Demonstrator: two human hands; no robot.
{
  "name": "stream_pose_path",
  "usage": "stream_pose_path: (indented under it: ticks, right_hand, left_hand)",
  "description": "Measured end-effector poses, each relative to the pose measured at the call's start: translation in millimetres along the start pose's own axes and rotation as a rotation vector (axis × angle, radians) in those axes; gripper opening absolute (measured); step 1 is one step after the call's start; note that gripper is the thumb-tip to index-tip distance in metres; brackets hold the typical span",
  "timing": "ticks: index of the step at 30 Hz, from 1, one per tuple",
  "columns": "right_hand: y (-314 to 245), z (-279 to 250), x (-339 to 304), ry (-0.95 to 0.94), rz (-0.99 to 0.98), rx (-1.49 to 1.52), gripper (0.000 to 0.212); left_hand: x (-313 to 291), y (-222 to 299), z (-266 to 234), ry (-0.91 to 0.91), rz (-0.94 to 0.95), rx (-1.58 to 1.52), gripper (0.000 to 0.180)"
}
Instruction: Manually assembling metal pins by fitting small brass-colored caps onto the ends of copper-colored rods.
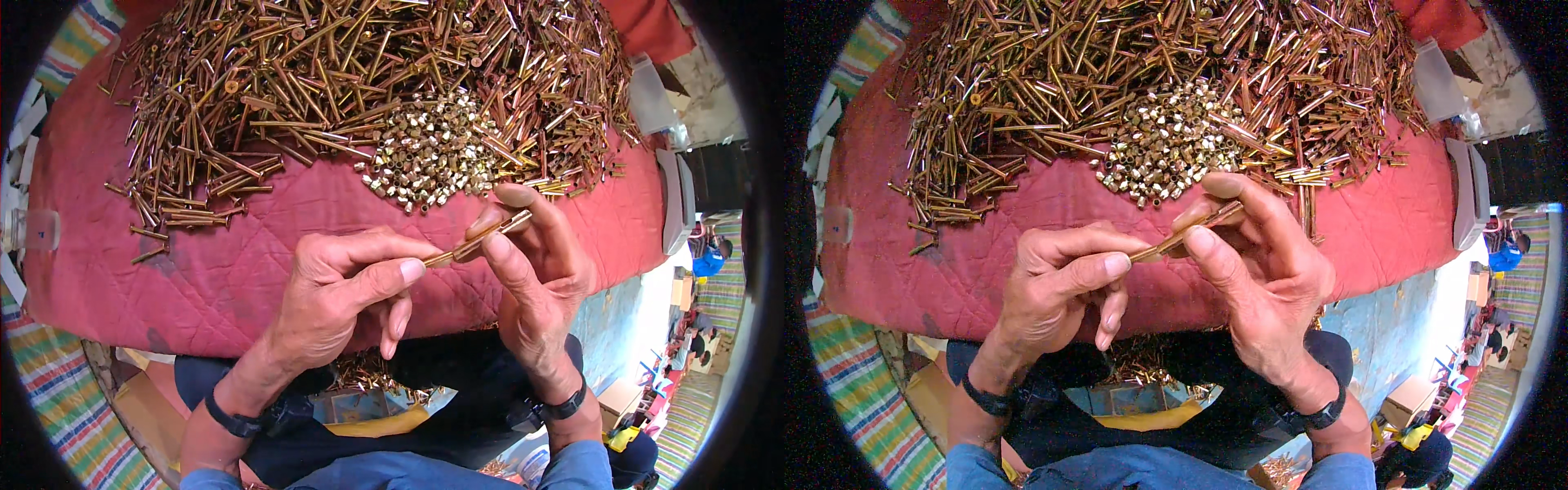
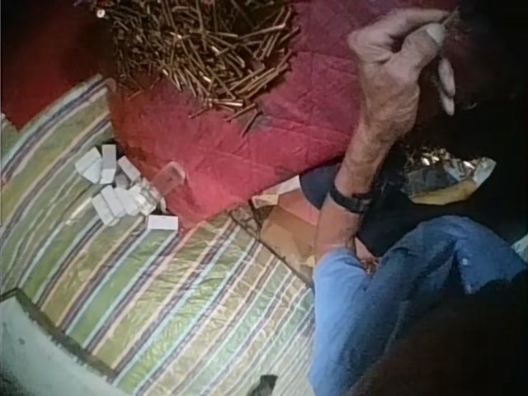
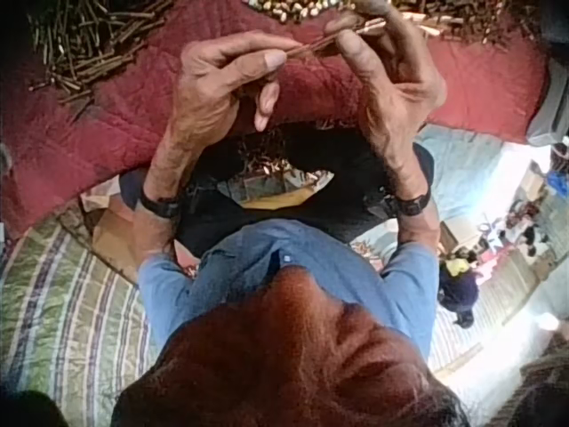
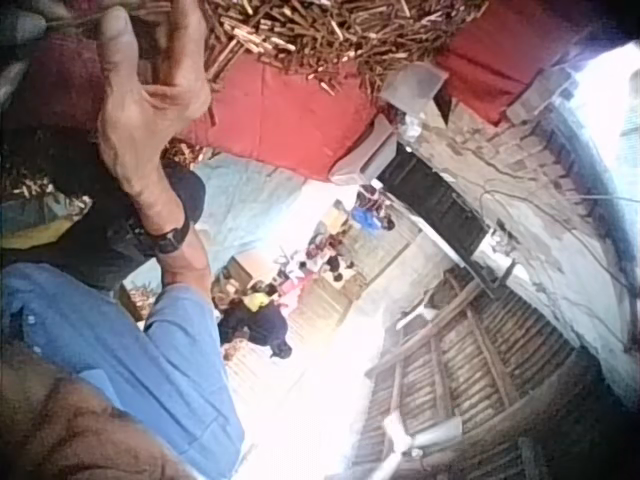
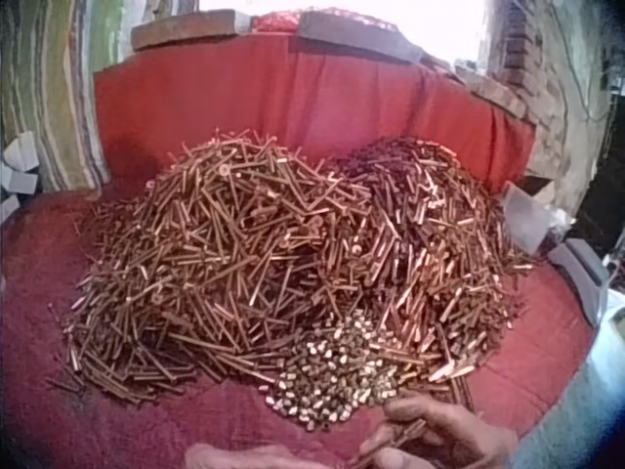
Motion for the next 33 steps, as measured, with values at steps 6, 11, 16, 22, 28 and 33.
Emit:
stream_pose_path:
  ticks: [6,11,16,22,28,33]
  right_hand:
    - [-5,3,-7,-0.055,-0.112,-0.11,0.041]
    - [-2,7,-7,-0.044,-0.055,-0.05,0.037]
    - [-18,41,-6,-0.48,-0.576,-0.582,0.025]
    - [-5,18,15,-0.23,-0.255,-0.627,0.018]
    - [19,27,16,-0.393,-0.47,-0.796,0.031]
    - [27,35,13,-0.613,-0.451,-1.066,0.034]
  left_hand:
    - [-3,4,1,0.013,-0.014,-0.043,0.021]
    - [-3,-2,1,-0.04,-0.053,-0.13,0.021]
    - [4,-9,3,-0.07,-0.187,-0.398,0.034]
    - [3,0,-12,-0.016,-0.133,-0.19,0.034]
    - [-3,13,-16,0.067,-0.048,-0.196,0.029]
    - [-4,10,-18,0.12,-0.061,-0.117,0.022]
Point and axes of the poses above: each hand's wrist, its own x-axis towards the middle knuckle, its own z-axis out of the palm, y = z × x, the point moved 5 cm from there along x, towards the middle knuckle, and after that the axes turned 12 degrees about -z, right-handed, at the moved point
